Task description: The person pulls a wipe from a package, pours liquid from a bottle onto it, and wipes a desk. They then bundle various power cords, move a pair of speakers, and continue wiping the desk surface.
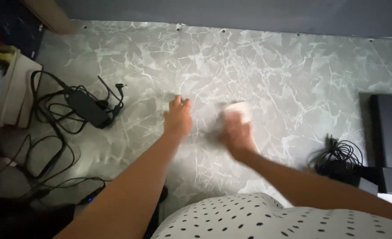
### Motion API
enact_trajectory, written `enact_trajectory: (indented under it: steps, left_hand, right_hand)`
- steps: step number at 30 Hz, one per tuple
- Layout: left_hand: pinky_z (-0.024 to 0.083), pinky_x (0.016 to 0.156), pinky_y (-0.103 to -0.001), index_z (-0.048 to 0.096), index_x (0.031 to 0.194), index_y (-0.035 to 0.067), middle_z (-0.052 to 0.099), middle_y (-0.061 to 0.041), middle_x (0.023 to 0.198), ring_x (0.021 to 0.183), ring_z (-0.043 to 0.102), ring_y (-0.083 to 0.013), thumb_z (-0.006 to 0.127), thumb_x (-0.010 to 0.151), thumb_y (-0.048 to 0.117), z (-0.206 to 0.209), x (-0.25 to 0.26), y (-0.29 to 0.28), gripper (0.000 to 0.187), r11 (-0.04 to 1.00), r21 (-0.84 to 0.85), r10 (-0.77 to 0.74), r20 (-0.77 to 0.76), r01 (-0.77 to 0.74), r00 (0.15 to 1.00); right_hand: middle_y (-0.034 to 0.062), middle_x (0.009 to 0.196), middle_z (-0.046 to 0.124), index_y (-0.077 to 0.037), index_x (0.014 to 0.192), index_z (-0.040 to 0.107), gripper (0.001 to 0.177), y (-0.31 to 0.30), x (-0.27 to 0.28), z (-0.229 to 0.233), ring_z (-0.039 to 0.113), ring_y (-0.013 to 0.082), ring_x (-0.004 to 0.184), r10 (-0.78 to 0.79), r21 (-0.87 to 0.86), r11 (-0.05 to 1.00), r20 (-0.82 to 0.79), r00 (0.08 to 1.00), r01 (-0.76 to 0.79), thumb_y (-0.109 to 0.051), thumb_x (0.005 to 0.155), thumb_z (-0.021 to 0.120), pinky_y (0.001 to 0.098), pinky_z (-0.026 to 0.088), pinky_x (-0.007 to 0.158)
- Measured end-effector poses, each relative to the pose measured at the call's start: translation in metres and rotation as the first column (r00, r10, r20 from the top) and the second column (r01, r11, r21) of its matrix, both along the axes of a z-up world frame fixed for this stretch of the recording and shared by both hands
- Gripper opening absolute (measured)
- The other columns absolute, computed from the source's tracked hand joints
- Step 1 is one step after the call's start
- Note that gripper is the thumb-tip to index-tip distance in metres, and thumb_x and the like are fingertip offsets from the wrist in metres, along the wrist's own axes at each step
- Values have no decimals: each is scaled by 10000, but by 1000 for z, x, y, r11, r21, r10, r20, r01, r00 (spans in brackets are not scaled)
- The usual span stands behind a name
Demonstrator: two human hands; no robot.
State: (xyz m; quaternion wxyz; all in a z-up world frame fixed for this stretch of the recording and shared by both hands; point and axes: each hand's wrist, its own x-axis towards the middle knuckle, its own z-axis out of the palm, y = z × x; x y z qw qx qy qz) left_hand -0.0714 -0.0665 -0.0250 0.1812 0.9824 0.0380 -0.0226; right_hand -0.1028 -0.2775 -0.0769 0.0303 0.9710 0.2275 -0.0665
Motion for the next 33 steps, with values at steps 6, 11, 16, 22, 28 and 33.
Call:
enact_trajectory:
  steps: [6, 11, 16, 22, 28, 33]
  left_hand:
    - [453, 882, -448, 501, 1195, 178, 370, -45, 1357, 1232, 386, -259, 493, 800, 9, -9, -19, 0, 430, 997, -71, -6, -191, -8, 982]
    - [394, 953, -473, 475, 1277, 222, 273, -54, 1448, 1286, 325, -263, 541, 811, 58, -23, -29, 12, 498, 994, -95, -70, -140, 57, 988]
    - [365, 954, -540, 404, 1322, 229, 206, -46, 1467, 1317, 253, -261, 592, 834, 197, -3, -46, -2, 524, 998, -67, -16, -272, -2, 962]
    - [364, 939, -570, 378, 1342, 246, 177, -49, 1482, 1334, 221, -274, 592, 829, 204, 1, -85, -20, 557, 998, -22, 43, -271, -51, 962]
    - [369, 920, -564, 357, 1370, 246, 178, -86, 1482, 1333, 223, -302, 558, 846, 241, -4, -128, -35, 561, 998, 63, 14, -169, -3, 986]
    - [347, 967, -531, 338, 1385, 249, 169, -90, 1492, 1341, 213, -322, 579, 822, 274, 1, -150, -49, 612, 998, 57, 49, -157, -41, 986]
  right_hand:
    - [136, 1489, 119, -109, 1436, 132, 728, 28, -76, 73, 91, 317, 1370, 651, 368, 754, -309, 693, -544, -333, 866, 526, 569, 157, 1032]
    - [98, 1493, 168, -147, 1423, 147, 716, -8, -84, 78, 102, 292, 1375, 556, 296, 830, -371, 744, -472, -404, 870, 523, 546, 140, 1068]
    - [141, 1492, 170, -133, 1485, 96, 727, -58, -81, 58, 110, 293, 1392, 34, 68, 998, -322, 946, -13, -258, 890, 493, 504, 176, 1093]
    - [148, 1487, 42, -130, 1431, 21, 797, -70, -104, 44, 21, 332, 1374, -214, 16, 972, -344, 914, 233, -462, 865, 474, 550, 141, 1060]
    - [121, 1492, 172, -105, 1443, 122, 676, -90, -147, 49, 143, 302, 1367, 731, -69, 682, 36, 682, -728, -434, 914, 385, 489, 240, 1010]
    - [135, 1477, 123, -100, 1423, 128, 720, -129, -156, 65, 128, 308, 1346, 696, 93, 718, -85, 713, -690, -499, 875, 374, 513, 216, 1025]
